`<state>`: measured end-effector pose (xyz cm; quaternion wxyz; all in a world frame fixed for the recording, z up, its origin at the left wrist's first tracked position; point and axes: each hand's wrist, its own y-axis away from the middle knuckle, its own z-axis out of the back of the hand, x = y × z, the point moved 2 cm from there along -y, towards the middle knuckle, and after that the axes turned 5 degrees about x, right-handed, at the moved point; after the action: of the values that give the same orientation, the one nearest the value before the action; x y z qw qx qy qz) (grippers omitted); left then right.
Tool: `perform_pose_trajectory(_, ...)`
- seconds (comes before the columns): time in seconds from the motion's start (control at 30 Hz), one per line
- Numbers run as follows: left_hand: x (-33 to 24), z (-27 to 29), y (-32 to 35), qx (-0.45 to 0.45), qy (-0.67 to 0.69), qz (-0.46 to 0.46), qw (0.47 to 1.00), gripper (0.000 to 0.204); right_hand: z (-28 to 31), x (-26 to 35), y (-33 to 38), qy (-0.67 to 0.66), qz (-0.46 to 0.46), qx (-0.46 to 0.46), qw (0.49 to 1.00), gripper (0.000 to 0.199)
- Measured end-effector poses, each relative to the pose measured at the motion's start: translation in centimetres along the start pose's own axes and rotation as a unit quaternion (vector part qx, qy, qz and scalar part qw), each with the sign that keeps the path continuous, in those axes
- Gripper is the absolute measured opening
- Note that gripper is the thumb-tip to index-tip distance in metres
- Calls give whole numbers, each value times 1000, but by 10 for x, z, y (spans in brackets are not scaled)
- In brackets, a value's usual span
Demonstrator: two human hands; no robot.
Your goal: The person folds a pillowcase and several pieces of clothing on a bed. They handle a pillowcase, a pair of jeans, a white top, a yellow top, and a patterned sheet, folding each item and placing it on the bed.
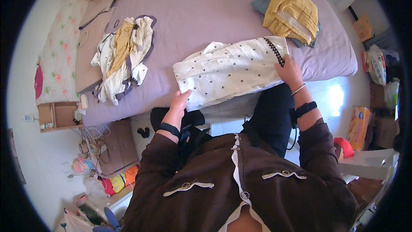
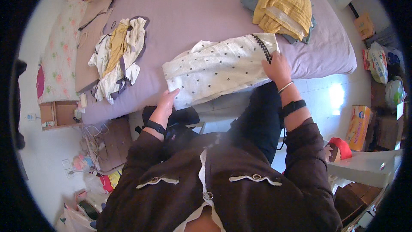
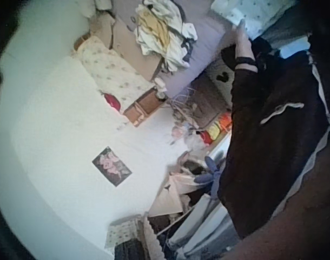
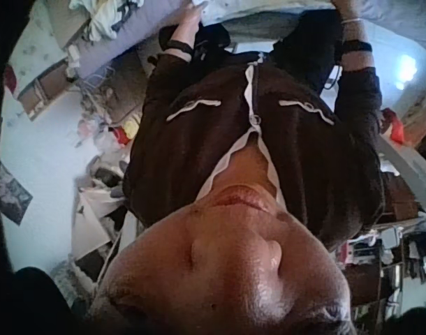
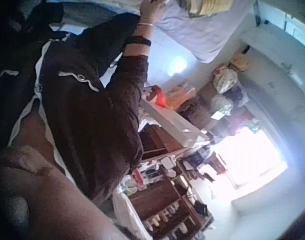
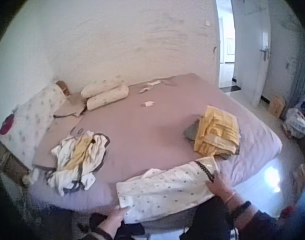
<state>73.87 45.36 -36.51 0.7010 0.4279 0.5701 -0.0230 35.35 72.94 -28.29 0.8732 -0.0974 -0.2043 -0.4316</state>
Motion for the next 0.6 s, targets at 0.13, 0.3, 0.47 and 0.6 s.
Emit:
perform_pose_trajectory(0.13,-2,0,9,1,8,-10,1000,32,16,65,-16,-33,213,-219,951,29)
perform_pose_trajectory(0.3,-7,-6,20,15,-32,-99,994,32,-41,167,-40,-170,276,101,941,22)
perform_pose_trajectory(0.47,4,-7,14,-9,-108,-128,986,35,-112,264,-44,-115,376,187,900,30)
perform_pose_trajectory(0.6,16,-7,9,-50,-199,-133,970,35,-160,316,-47,-22,355,229,906,37)
